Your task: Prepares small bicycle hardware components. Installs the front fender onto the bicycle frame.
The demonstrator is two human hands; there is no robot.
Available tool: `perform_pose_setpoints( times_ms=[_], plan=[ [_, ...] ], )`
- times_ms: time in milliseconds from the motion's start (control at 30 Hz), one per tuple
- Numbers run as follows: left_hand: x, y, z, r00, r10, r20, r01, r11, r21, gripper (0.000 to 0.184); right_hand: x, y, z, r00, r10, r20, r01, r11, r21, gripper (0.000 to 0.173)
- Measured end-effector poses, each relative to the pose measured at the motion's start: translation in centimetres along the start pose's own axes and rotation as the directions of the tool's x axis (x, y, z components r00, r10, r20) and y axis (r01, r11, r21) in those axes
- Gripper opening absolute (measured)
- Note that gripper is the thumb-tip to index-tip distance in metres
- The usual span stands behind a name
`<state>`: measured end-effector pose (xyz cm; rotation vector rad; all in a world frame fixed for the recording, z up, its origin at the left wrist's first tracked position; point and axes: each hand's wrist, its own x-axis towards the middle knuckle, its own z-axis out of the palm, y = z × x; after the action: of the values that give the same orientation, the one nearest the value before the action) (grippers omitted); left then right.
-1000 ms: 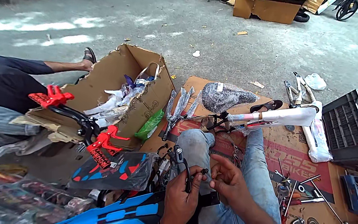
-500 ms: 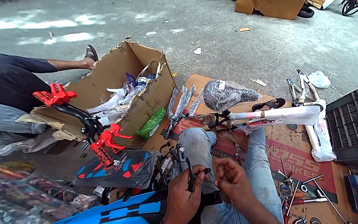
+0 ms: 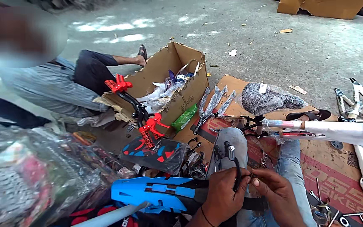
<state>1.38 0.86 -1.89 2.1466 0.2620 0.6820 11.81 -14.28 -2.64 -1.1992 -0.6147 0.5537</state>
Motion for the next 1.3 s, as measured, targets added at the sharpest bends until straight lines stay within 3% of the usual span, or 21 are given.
perform_pose_setpoints(
  times_ms=[133,267,367,467,500,600,700,733,767,800,833,867,900,933,1000,1067,1200,1300],
  plan=[
    [-0.1,0.4,0.1,1.000,0.024,0.002,-0.024,1.000,-0.020,0.043,0.3,-0.6,-1.4,0.997,-0.012,-0.077,0.010,1.000,-0.023,0.020],
    [-0.4,0.0,0.1,0.996,-0.005,-0.089,0.010,0.999,0.052,0.041,1.7,0.6,-3.1,0.973,0.053,-0.225,-0.088,0.985,-0.151,0.015],
    [-0.4,0.4,0.2,0.999,-0.025,-0.037,0.030,0.989,0.148,0.038,2.7,5.4,-4.6,0.948,0.258,-0.188,-0.315,0.852,-0.417,0.015],
    [-0.3,1.2,0.6,0.999,-0.016,0.030,0.009,0.977,0.211,0.035,3.4,8.4,-2.8,0.858,0.495,-0.139,-0.469,0.643,-0.606,0.016],
    [-0.2,1.5,0.6,0.999,-0.012,0.041,0.003,0.973,0.229,0.034,4.0,6.7,-0.8,0.818,0.561,-0.129,-0.512,0.606,-0.609,0.018],
    [0.1,1.8,0.6,0.997,-0.040,0.062,0.022,0.966,0.257,0.033,6.9,-4.3,6.7,0.715,0.682,-0.153,-0.618,0.515,-0.595,0.035],
    [0.1,1.7,0.4,0.996,-0.063,0.063,0.045,0.964,0.263,0.033,8.7,-7.8,8.9,0.627,0.750,-0.210,-0.710,0.439,-0.550,0.036],
    [0.2,1.6,0.3,0.996,-0.067,0.064,0.048,0.965,0.258,0.032,8.5,-7.4,8.1,0.645,0.746,-0.164,-0.696,0.485,-0.529,0.031],
    [0.2,1.6,0.3,0.995,-0.070,0.068,0.051,0.967,0.250,0.032,7.5,-4.8,6.0,0.779,0.626,-0.036,-0.572,0.686,-0.450,0.024],
    [0.3,1.6,0.3,0.995,-0.073,0.072,0.054,0.970,0.239,0.031,6.3,1.4,3.2,0.960,0.272,0.073,-0.252,0.945,-0.209,0.014],
    [0.4,1.7,0.3,0.995,-0.072,0.075,0.053,0.972,0.228,0.030,6.5,3.2,2.2,0.938,0.347,0.008,-0.343,0.931,-0.128,0.009],
    [0.4,1.8,0.4,0.995,-0.064,0.076,0.046,0.974,0.223,0.030,7.1,2.9,2.0,0.817,0.564,-0.123,-0.576,0.805,-0.139,0.011],
    [0.4,2.0,0.5,0.995,-0.060,0.080,0.041,0.974,0.222,0.030,7.2,3.7,1.4,0.698,0.672,-0.247,-0.709,0.696,-0.111,0.015],
    [0.5,2.0,0.6,0.995,-0.056,0.084,0.036,0.974,0.225,0.030,6.6,5.3,0.1,0.607,0.719,-0.338,-0.771,0.637,-0.029,0.020],
    [0.5,2.0,0.8,0.995,-0.057,0.079,0.039,0.975,0.218,0.031,4.5,8.7,-3.0,0.561,0.738,-0.376,-0.722,0.658,0.215,0.029],
    [0.3,1.8,0.5,0.996,-0.067,0.064,0.054,0.980,0.192,0.031,3.2,9.8,-4.8,0.597,0.713,-0.368,-0.629,0.701,0.338,0.028],
    [0.3,1.4,-0.3,0.995,-0.084,0.055,0.077,0.991,0.114,0.032,0.4,7.7,-4.9,0.792,0.503,-0.344,-0.440,0.863,0.248,0.028],
    [0.4,1.2,-0.5,0.995,-0.087,0.052,0.086,0.996,0.020,0.035,-2.3,5.8,-4.2,0.941,0.265,-0.209,-0.231,0.957,0.175,0.032]
  ],
)
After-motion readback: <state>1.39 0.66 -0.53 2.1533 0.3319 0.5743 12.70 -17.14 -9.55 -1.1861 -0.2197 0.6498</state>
